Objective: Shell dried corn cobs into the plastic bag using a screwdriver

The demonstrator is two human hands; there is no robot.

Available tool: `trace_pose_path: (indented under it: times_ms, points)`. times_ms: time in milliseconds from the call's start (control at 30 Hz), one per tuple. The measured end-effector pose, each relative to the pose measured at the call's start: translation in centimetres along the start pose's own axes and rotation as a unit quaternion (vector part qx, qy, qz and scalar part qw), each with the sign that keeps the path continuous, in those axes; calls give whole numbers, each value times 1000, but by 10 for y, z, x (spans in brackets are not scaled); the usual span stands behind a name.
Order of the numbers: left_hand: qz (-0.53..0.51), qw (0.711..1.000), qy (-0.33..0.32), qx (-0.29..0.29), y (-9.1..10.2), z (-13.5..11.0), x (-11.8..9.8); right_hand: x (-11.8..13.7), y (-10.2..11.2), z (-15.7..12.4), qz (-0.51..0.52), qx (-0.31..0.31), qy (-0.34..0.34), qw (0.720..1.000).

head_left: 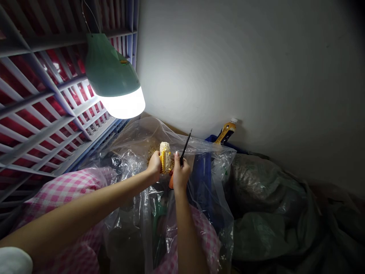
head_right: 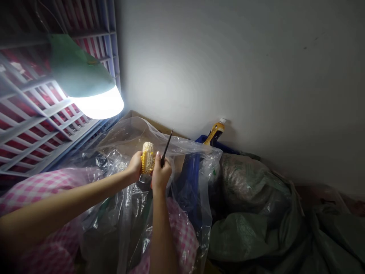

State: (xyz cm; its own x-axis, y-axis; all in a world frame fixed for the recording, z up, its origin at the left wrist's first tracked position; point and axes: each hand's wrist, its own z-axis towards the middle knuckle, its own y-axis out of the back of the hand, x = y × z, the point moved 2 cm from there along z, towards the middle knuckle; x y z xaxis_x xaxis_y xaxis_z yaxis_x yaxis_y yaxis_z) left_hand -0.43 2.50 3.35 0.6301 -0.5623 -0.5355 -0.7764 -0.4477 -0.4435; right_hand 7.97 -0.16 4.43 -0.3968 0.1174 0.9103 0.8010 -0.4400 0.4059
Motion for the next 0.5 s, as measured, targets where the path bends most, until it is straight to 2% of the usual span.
trace_pose_path:
  times_ms: [100, 200, 300, 400, 500]
  points:
    - [72, 996, -43, 3, 0, -3, 2, 10, 8, 4, -43, -8, 55, 998]
    - [122, 989, -84, 17, 0, -4, 5, 12, 9, 5, -75, 20, 33, 996]
    - [119, 991, -47, 39, 0, -3, 8, 6, 6, 6, -69, 29, 24, 997]
    - [81, 995, -6, 61, -2, -2, 7, -3, 4, 8, -52, 3, -9, 999]
    - [66, 995, 1, 71, -3, -2, 5, -10, 3, 9, 26, -10, -59, 998]
